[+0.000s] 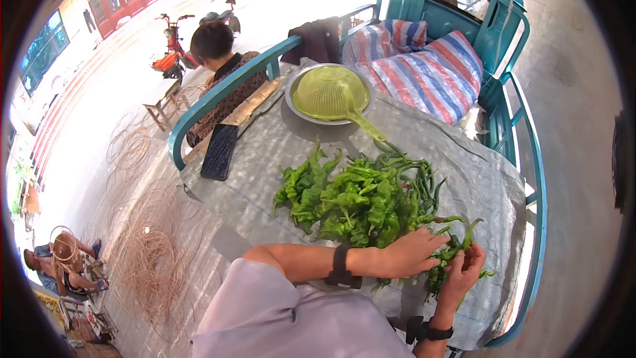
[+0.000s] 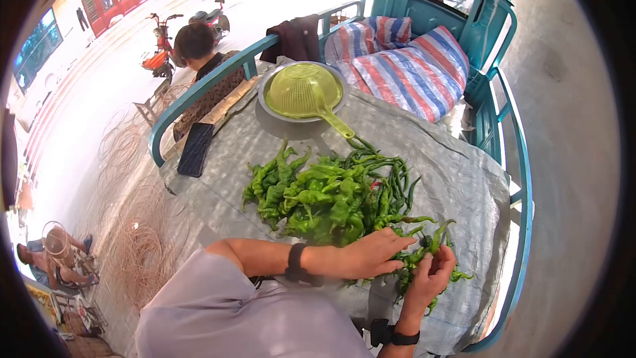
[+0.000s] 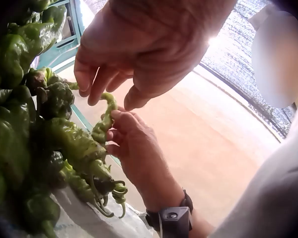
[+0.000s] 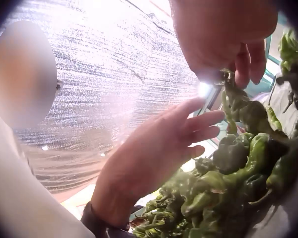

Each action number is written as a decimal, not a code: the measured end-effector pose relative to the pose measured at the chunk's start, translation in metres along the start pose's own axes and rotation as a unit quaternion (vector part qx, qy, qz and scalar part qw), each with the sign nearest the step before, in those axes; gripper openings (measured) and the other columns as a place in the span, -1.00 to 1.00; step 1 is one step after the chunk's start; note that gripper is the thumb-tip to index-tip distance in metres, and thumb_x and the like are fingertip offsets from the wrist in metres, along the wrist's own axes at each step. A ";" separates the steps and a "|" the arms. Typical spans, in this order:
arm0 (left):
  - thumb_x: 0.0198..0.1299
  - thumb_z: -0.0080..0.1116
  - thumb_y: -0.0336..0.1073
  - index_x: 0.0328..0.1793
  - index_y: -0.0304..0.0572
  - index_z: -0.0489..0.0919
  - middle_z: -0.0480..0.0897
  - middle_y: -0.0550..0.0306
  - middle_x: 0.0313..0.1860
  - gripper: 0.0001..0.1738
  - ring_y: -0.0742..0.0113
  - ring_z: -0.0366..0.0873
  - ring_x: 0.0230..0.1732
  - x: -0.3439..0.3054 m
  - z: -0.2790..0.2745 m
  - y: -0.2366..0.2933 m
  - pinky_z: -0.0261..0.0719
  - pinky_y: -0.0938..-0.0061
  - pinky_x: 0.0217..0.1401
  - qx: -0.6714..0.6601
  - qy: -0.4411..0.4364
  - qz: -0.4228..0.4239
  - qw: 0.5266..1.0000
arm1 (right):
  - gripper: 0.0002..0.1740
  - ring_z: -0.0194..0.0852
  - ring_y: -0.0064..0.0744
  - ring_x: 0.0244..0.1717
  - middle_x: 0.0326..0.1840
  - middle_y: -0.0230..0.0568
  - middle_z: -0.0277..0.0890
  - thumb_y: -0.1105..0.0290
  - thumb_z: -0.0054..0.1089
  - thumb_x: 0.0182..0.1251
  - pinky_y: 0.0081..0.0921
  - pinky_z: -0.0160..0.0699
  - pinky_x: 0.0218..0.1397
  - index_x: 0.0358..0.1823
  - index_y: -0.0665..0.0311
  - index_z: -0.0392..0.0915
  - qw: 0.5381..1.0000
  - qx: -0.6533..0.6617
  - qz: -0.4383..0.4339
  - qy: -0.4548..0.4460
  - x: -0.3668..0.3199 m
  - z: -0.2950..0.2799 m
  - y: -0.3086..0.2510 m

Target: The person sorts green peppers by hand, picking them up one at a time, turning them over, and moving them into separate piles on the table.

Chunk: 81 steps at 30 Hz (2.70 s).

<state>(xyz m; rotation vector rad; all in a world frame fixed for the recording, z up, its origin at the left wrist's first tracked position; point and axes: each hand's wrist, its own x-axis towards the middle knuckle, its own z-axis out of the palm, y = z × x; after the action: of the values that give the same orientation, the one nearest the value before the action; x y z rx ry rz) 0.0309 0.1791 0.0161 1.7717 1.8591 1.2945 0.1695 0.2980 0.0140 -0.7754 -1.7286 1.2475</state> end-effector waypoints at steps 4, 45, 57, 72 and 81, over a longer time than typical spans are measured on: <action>0.40 0.16 -0.13 0.49 -0.36 0.33 0.61 -0.25 0.02 -0.35 -0.19 0.53 0.07 0.002 0.002 0.003 0.51 0.13 0.15 -0.095 -0.073 -0.048 0.992 | -0.67 0.45 -0.64 -0.22 -0.05 -0.24 0.53 0.47 0.05 0.55 -0.68 0.51 -0.36 0.28 0.28 0.36 0.991 0.131 0.026 0.021 0.000 0.002 -0.017; 0.14 0.29 -0.48 -0.03 -0.14 0.65 0.60 0.07 -0.03 -0.75 0.00 0.49 0.05 0.000 -0.021 0.008 0.49 0.20 0.11 0.121 0.097 0.069 0.986 | -0.76 0.63 -0.35 -0.08 -0.03 -0.20 0.66 0.47 0.12 0.48 -0.38 0.57 0.02 0.11 0.28 0.57 0.960 -0.250 -0.071 0.100 0.022 -0.048 0.001; 0.30 0.27 -0.18 0.08 -0.11 0.68 0.68 0.12 -0.12 -0.71 0.08 0.55 0.02 0.005 -0.008 0.013 0.44 0.23 0.07 0.130 0.140 0.070 0.979 | -0.65 0.65 -0.44 -0.15 0.04 -0.20 0.59 0.33 0.01 0.62 -0.48 0.67 -0.14 0.28 0.37 0.43 0.932 0.281 0.168 -0.155 -0.006 -0.013 -0.027; 0.35 0.32 -0.27 -0.25 -0.30 0.56 0.56 0.21 -0.45 -0.76 0.51 0.43 -0.40 0.007 -0.028 0.002 0.46 0.50 -0.33 -0.192 0.163 -0.132 0.959 | -0.48 0.56 -0.54 -0.41 -0.08 -0.18 0.64 0.13 0.10 0.58 -0.57 0.62 -0.39 0.38 0.31 0.35 0.893 0.145 0.315 -0.287 -0.023 -0.021 -0.027; 0.36 0.17 -0.42 0.33 -0.34 0.48 0.72 -0.12 -0.13 -0.57 -0.06 0.69 -0.16 0.008 -0.018 0.007 0.58 0.25 -0.09 -0.085 0.108 -0.049 0.989 | -0.59 0.52 -0.61 -0.43 -0.28 -0.28 0.65 0.18 0.02 0.61 -0.62 0.54 -0.31 0.24 0.35 0.49 0.910 0.119 0.277 -0.284 -0.031 -0.013 -0.026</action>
<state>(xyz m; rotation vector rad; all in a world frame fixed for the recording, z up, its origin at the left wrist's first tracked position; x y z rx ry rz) 0.0210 0.1784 0.0345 1.4875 1.8538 1.6073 0.1952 0.2687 0.0324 -0.8371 -1.7987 2.2056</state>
